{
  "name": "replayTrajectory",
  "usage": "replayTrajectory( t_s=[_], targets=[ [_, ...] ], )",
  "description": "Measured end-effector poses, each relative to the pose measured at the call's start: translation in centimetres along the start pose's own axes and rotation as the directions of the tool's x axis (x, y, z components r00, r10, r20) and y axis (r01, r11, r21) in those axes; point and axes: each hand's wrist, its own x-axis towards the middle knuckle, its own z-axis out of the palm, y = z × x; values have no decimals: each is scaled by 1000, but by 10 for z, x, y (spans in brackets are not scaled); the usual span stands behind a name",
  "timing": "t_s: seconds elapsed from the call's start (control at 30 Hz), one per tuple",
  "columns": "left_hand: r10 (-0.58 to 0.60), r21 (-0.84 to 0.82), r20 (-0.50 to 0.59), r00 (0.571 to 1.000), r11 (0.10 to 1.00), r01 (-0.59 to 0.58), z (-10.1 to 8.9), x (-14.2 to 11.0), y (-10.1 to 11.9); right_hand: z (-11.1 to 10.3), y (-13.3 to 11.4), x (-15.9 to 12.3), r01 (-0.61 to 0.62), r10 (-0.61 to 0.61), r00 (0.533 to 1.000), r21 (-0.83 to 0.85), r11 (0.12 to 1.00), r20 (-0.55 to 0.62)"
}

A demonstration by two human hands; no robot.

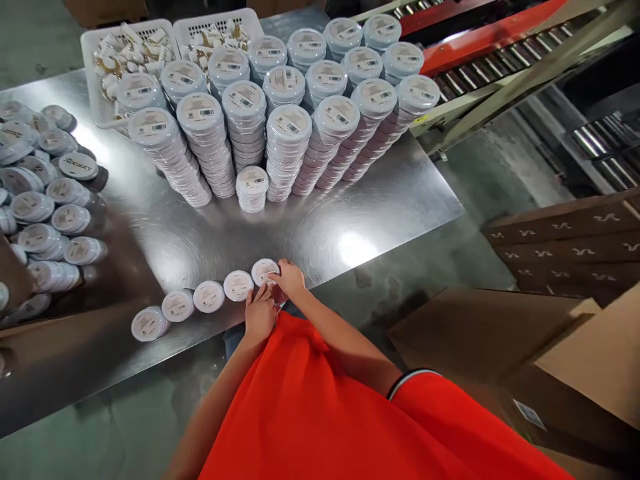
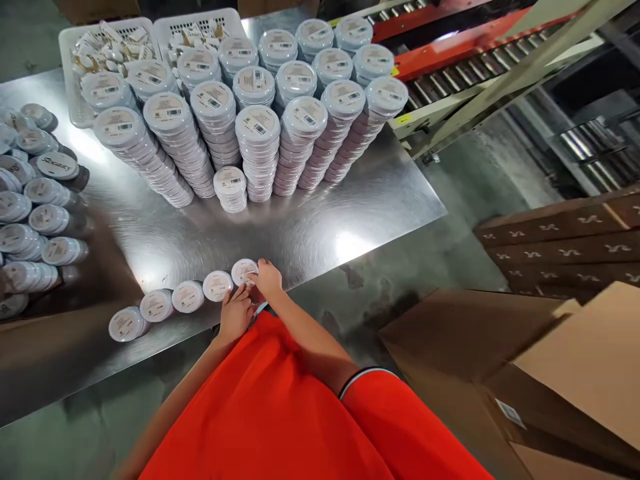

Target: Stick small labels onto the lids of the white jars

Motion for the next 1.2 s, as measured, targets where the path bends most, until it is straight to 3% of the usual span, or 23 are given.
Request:
replayTrajectory(
  t_s=[0.17,0.27,0.37,0.43,0.5,0.57,0.7,0.87,1.0,1.2],
  targets=[
    [-5,-106,-44,999,994,0,-2,3,-4,3,10,9,79,-75,997,128,989,-36],
    [-55,-373,-167,984,928,-12,3,4,-13,2,16,5,60,-48,997,225,973,-61],
    [-283,-746,-254,925,666,-2,7,-1,-20,3,19,-14,136,-85,987,439,888,-134],
    [-403,-900,-208,891,435,-14,8,-7,-22,7,17,-32,247,-226,967,626,740,-115],
    [-448,-959,-155,881,282,-26,6,-13,-22,12,13,-48,290,-375,925,756,587,-63],
    [-466,-978,-129,875,208,-33,2,-19,-22,17,6,-60,272,-433,901,817,509,-30],
    [-433,-991,-108,895,122,-61,-3,-28,-22,20,-2,-69,223,-408,913,854,470,-14],
    [-395,-984,-129,910,161,-70,3,-33,-30,22,-4,-73,197,-395,918,836,513,26],
    [-420,-960,-139,897,279,-18,7,-35,-39,26,-10,-79,203,-399,917,838,506,19],
    [-462,-857,-216,860,512,59,6,-40,-46,34,-22,-84,202,-292,956,775,599,-24]
  ],
)
